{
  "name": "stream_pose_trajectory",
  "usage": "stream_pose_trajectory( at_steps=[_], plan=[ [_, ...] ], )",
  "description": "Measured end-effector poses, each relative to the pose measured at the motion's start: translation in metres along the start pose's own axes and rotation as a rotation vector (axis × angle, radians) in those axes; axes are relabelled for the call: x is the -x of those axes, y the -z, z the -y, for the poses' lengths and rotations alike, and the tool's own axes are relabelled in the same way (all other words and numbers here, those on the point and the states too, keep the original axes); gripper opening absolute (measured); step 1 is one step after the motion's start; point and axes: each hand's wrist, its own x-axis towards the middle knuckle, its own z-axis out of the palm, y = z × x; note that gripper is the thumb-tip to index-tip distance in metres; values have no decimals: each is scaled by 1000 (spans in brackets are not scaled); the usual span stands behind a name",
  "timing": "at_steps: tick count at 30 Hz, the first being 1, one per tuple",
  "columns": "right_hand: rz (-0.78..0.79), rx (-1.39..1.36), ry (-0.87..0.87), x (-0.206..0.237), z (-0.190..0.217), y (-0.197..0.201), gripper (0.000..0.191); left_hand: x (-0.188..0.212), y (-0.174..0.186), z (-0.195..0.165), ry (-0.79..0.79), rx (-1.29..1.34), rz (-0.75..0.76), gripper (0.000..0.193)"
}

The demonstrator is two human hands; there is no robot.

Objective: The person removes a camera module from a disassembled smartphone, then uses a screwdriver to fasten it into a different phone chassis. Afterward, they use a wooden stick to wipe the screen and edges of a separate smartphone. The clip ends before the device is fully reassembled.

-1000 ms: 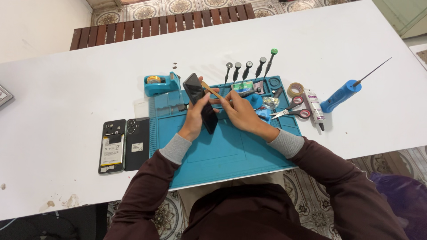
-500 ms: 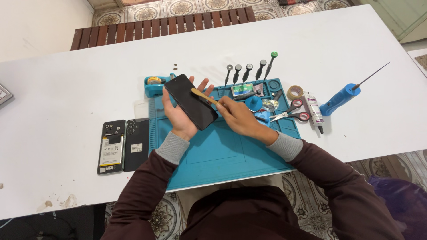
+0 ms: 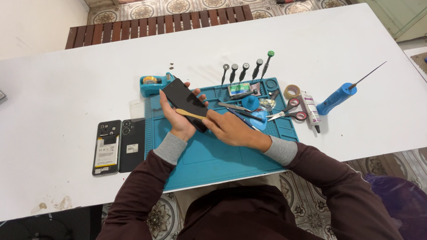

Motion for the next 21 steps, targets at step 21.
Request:
stream_pose_trajectory(
  at_steps=[21],
  plan=[
    [-64,94,72,-5,-7,0,26,3,-3,3,-90,-162,167,80]
  ],
)
